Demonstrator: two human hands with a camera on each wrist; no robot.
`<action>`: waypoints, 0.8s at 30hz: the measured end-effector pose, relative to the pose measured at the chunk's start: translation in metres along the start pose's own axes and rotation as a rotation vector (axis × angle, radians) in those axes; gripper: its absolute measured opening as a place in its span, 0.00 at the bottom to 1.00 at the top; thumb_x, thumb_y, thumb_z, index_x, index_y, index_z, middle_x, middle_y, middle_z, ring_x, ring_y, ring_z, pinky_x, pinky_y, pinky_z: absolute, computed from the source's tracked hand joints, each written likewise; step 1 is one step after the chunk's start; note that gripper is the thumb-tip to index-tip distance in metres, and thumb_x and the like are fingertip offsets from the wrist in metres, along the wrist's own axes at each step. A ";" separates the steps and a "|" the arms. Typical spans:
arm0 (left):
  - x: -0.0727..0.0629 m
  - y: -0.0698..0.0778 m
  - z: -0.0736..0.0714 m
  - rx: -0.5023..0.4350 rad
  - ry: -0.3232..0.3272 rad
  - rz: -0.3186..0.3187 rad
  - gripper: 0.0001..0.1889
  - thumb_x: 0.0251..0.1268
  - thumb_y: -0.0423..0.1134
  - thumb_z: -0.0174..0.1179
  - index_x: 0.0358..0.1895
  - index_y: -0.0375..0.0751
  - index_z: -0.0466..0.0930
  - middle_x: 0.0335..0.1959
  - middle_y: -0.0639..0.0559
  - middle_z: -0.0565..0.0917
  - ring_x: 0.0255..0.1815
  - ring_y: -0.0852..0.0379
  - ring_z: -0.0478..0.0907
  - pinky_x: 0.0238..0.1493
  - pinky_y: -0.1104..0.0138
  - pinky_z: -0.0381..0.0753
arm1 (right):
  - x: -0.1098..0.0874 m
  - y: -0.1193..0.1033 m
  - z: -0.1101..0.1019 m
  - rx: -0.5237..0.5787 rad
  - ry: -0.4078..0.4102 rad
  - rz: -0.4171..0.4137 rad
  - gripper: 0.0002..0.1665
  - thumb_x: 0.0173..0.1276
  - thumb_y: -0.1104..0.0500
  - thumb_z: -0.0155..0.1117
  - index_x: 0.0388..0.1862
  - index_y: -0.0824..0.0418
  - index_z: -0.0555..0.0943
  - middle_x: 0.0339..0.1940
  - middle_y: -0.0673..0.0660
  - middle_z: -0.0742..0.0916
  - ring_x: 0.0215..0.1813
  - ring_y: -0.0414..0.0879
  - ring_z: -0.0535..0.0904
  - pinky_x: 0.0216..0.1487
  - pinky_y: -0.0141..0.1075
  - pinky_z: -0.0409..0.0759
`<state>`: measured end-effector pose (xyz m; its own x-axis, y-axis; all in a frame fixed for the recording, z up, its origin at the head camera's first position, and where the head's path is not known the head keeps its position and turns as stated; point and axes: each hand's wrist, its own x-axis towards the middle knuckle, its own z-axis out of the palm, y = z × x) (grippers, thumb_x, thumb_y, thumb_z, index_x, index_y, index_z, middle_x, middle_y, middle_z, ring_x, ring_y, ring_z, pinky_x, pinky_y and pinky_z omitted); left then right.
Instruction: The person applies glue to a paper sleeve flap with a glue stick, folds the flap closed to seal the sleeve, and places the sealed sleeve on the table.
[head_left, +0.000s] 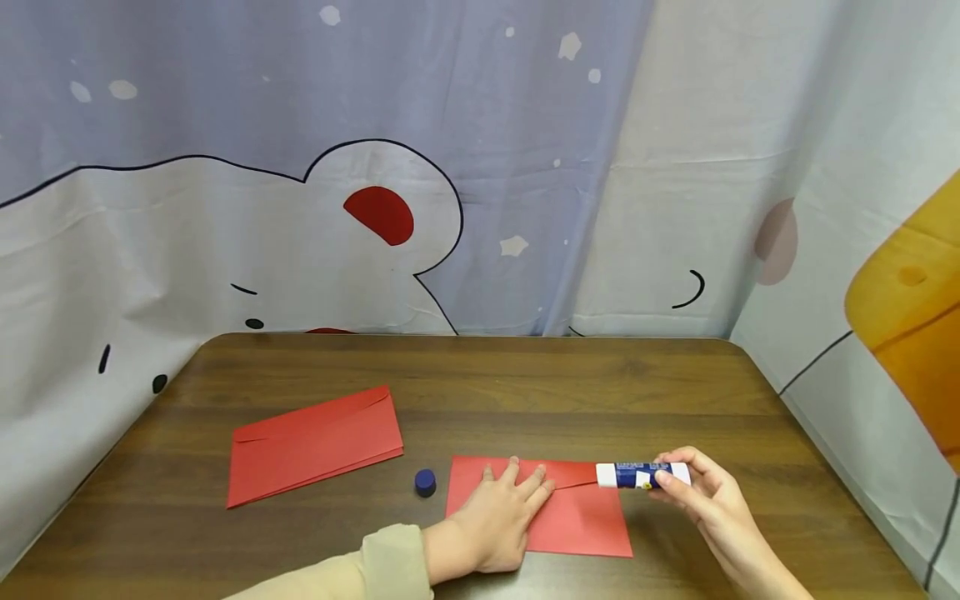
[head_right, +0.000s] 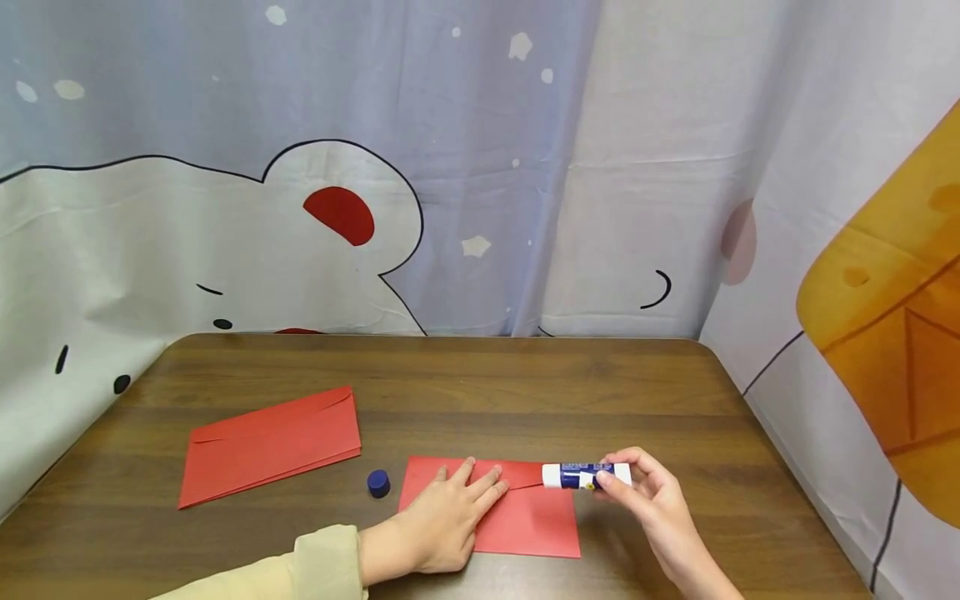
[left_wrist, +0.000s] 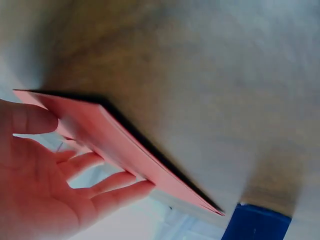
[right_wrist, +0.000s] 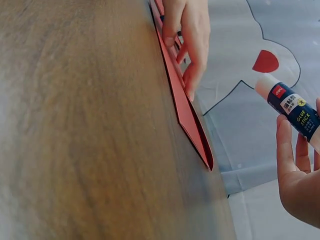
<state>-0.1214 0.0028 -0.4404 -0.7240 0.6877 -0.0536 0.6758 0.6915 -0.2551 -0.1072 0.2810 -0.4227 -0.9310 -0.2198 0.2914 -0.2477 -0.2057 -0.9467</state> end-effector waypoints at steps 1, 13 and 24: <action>0.000 0.001 0.000 0.012 -0.010 0.000 0.35 0.61 0.50 0.52 0.73 0.51 0.57 0.73 0.58 0.63 0.70 0.46 0.67 0.57 0.53 0.76 | 0.000 0.000 0.000 -0.001 0.003 0.004 0.20 0.69 0.77 0.46 0.46 0.58 0.78 0.45 0.48 0.82 0.45 0.36 0.81 0.47 0.32 0.83; 0.005 0.001 -0.009 0.015 -0.070 0.033 0.34 0.62 0.50 0.53 0.73 0.49 0.60 0.75 0.57 0.60 0.75 0.58 0.59 0.66 0.66 0.69 | 0.002 0.002 0.001 0.033 -0.027 -0.011 0.21 0.69 0.78 0.45 0.47 0.57 0.78 0.45 0.48 0.82 0.45 0.36 0.80 0.47 0.32 0.82; 0.015 0.005 -0.006 0.155 0.038 0.079 0.31 0.69 0.59 0.44 0.72 0.54 0.61 0.69 0.63 0.68 0.67 0.65 0.66 0.46 0.70 0.77 | 0.000 0.002 -0.001 0.019 -0.016 -0.030 0.21 0.68 0.78 0.45 0.46 0.59 0.78 0.46 0.48 0.82 0.45 0.36 0.81 0.47 0.33 0.83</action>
<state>-0.1286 0.0176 -0.4370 -0.6615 0.7487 -0.0437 0.6991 0.5946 -0.3971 -0.1077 0.2820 -0.4251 -0.9188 -0.2290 0.3215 -0.2698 -0.2302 -0.9350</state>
